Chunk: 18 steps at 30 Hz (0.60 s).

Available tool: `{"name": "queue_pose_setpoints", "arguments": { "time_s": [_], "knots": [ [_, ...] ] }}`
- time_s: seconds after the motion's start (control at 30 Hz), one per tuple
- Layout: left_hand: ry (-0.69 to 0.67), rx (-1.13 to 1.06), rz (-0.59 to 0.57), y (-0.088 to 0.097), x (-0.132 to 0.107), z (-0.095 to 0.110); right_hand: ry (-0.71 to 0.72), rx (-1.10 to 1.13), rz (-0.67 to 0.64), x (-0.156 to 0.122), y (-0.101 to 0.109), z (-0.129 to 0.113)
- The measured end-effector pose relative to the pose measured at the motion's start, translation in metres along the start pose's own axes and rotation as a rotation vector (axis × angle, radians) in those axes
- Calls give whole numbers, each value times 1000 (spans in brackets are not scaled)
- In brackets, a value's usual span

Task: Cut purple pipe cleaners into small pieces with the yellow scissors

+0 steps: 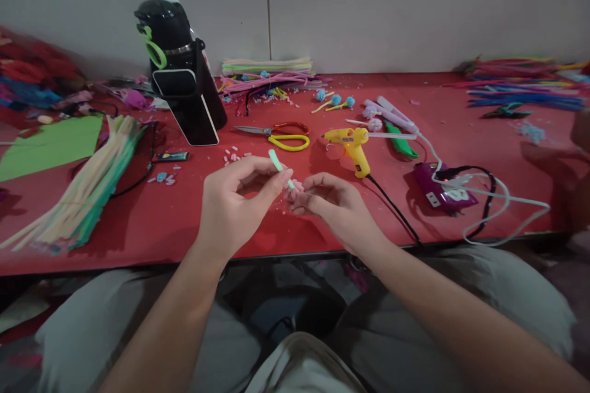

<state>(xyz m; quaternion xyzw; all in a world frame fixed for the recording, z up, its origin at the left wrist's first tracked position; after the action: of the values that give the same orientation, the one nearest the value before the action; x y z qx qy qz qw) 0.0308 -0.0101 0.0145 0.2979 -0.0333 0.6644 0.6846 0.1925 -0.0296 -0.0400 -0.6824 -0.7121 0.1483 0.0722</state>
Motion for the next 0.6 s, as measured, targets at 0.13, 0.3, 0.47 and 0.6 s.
{"name": "queue_pose_setpoints", "arguments": {
  "time_s": [0.13, 0.3, 0.47, 0.6],
  "knots": [
    [-11, -42, -14, -1, 0, -1, 19, -12, -2, 1, 1, 0],
    [-7, -79, -29, -3, 0, -4, 36, -46, 0, 0, 0, 0],
    [-8, -29, 5, 5, 6, -10, 53, -148, -66, -1, 2, 6],
    [25, 78, 37, 31, 17, -18, 41, -467, -196, 6, 13, 8]
  ]
}}
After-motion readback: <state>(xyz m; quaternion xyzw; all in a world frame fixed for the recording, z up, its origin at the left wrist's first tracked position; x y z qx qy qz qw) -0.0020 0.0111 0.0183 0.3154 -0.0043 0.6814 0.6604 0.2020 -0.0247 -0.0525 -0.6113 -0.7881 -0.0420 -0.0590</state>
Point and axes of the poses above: each hand's wrist, its own x-axis towards the middle knuckle, its own y-axis out of the back of the hand, z = x × y, the point moved 2 cm from there along x, towards the middle knuckle, and after that the axes turned 3 degrees about -x, right-handed, at the moved point
